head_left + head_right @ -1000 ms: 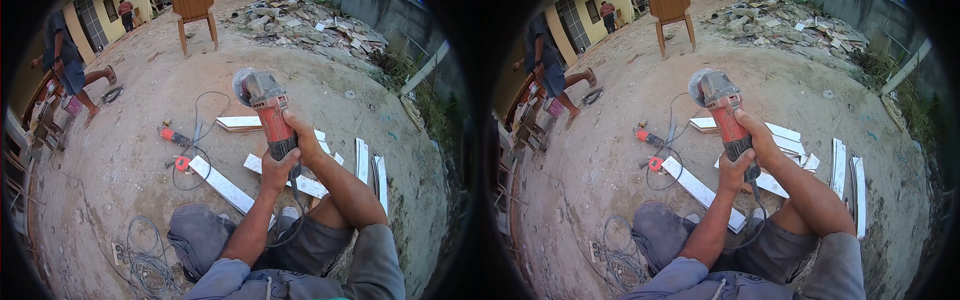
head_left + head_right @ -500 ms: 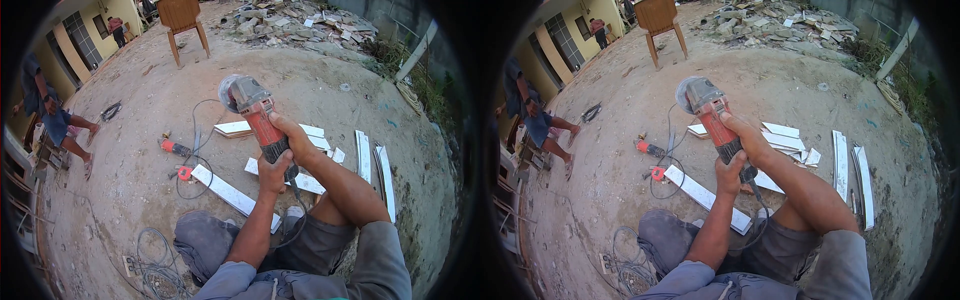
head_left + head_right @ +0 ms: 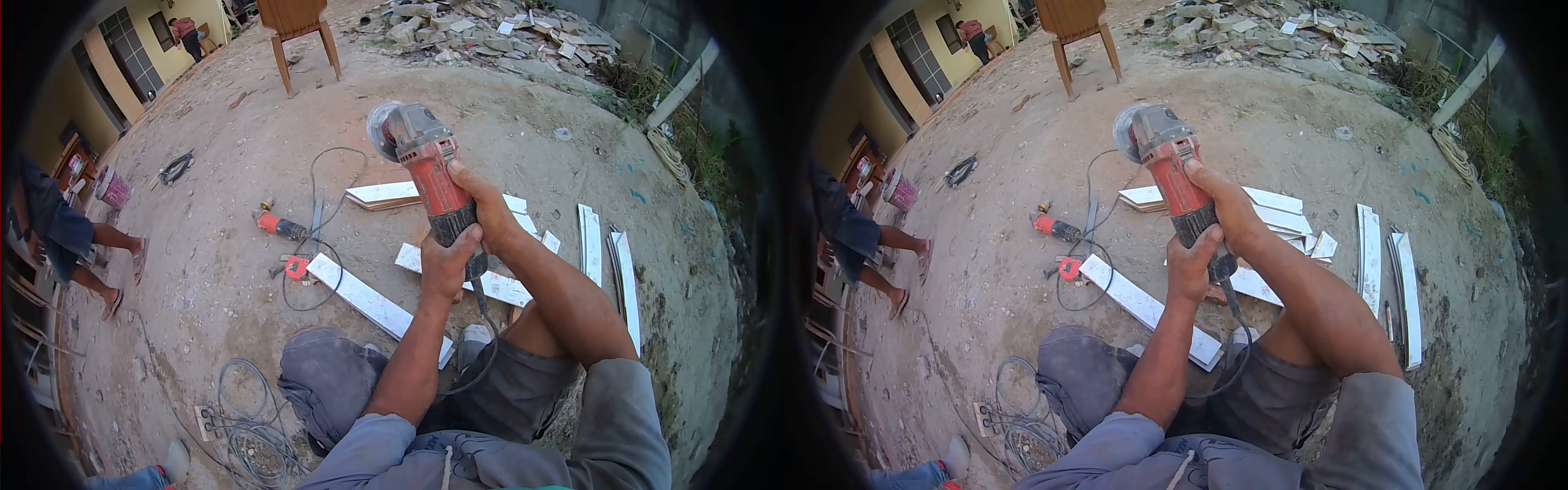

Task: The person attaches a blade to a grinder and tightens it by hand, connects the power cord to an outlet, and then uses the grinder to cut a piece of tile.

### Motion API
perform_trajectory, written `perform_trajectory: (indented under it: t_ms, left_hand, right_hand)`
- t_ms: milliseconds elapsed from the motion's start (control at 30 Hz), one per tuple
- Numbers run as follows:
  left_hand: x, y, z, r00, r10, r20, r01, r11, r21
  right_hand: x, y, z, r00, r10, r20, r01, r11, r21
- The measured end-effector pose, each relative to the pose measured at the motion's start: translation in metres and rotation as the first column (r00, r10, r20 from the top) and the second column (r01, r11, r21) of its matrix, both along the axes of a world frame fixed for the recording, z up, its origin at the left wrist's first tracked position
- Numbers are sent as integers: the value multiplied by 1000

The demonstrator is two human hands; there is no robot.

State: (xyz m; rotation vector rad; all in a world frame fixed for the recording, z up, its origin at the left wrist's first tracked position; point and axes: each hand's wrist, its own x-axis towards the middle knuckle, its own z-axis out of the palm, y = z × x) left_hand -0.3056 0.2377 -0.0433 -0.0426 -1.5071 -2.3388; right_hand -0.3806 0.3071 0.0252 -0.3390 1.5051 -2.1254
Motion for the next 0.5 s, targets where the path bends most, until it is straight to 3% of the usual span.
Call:
perform_trajectory:
  t_ms: [233,433,500]
  left_hand:
    - [-4,-2,7,1000,-28,-5,28,1000,-3]
    - [-14,-5,-5,998,-56,6,56,998,-10]
    - [-15,-6,-9,994,-107,32,107,994,8]
  right_hand:
    - [-5,-4,2,998,-35,-47,35,999,-4]
    - [-5,5,-3,988,-44,-148,57,995,84]
    - [-6,10,-8,993,-39,-111,59,981,184]
